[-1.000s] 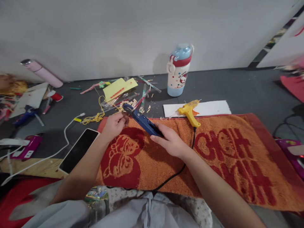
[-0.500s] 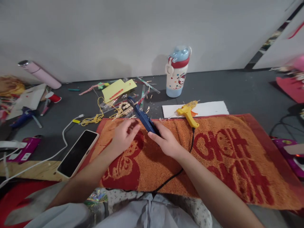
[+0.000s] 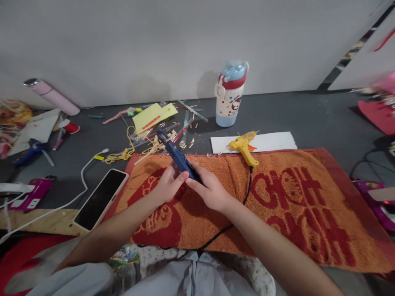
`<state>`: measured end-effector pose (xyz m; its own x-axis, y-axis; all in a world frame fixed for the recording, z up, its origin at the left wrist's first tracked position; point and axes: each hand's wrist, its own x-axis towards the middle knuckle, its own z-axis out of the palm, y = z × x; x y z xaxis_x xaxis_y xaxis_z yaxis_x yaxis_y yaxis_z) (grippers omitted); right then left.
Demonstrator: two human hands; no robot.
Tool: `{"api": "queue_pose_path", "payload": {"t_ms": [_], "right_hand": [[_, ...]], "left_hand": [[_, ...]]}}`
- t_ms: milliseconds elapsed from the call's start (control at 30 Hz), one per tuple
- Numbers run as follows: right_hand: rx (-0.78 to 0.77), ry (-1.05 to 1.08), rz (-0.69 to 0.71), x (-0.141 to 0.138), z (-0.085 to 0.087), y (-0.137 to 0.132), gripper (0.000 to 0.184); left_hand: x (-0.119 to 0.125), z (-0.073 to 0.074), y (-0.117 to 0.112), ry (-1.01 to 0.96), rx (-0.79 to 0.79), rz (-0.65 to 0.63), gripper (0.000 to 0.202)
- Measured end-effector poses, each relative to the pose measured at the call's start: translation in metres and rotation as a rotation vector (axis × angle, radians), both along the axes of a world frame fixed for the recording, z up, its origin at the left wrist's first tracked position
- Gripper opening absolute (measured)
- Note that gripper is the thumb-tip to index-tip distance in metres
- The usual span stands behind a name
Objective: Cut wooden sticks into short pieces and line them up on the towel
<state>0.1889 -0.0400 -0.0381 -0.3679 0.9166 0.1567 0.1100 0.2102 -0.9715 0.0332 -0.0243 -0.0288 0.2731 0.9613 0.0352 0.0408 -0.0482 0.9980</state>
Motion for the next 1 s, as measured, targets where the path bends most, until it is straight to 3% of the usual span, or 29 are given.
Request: {"api": "queue_pose_path", "payload": {"t_ms": [367,667,833,1000], "right_hand": [[0.006,-0.106,-0.072,-0.004,0.003,0.001,0.033],[-0.228,0.079,-0.071,-0.002,0.005,0.008,0.041],[-0.323,0.198,-0.100,0.004,0.009,0.014,0.039],[-0.347,0.287,-0.147,0.012,0.008,0.021,0.038]], "left_hand": [[0.002,-0.004,0.002,0.018,-0.007,0.097,0.050],[-0.003,-0.002,0.015,0.000,-0.102,0.014,0.055],[-0.012,0.001,0.025,0.059,-0.109,0.018,0.031],[-0.020,0.013,0.033,0.263,-0.215,-0.100,0.020]]}}
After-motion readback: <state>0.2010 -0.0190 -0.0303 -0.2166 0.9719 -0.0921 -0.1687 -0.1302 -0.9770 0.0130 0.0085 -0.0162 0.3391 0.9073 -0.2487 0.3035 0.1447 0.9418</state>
